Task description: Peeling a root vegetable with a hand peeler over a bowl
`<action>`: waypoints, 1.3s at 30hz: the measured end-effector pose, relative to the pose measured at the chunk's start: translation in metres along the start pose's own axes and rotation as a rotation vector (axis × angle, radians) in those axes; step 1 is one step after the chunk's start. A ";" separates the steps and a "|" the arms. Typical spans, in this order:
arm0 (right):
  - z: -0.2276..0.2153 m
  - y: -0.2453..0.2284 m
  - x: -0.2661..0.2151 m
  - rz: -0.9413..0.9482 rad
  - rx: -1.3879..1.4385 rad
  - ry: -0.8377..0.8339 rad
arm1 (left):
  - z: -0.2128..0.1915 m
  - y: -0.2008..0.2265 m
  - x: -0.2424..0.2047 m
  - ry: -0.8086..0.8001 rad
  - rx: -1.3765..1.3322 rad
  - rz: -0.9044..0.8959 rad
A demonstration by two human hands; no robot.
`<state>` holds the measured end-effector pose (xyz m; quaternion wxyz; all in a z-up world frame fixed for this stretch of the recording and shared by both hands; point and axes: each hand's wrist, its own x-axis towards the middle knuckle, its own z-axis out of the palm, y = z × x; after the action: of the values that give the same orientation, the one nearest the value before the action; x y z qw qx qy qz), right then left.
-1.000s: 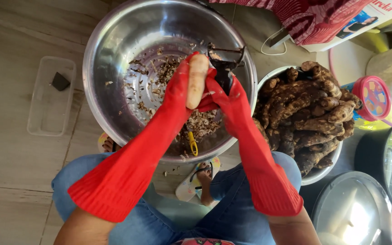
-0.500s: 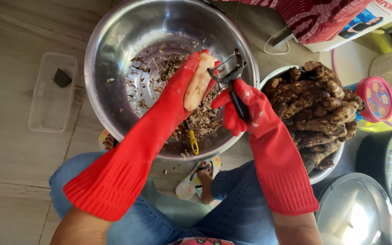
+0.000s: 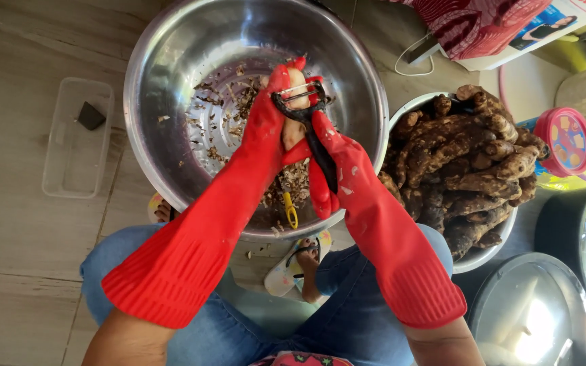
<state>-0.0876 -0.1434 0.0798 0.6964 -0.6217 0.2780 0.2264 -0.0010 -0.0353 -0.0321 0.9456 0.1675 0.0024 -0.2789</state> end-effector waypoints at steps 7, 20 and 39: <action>0.000 0.004 -0.003 0.052 -0.054 0.011 | -0.003 0.009 -0.004 -0.022 0.144 0.106; -0.003 0.027 -0.033 0.072 -0.023 0.024 | 0.015 0.025 -0.005 0.123 0.345 0.146; 0.027 0.020 -0.023 -0.116 0.160 -0.002 | 0.014 0.029 -0.010 -0.026 0.279 0.079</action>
<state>-0.1153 -0.1131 0.0827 0.7561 -0.5790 0.2579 0.1633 0.0045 -0.0114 -0.0082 0.9233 0.2936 -0.0553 -0.2415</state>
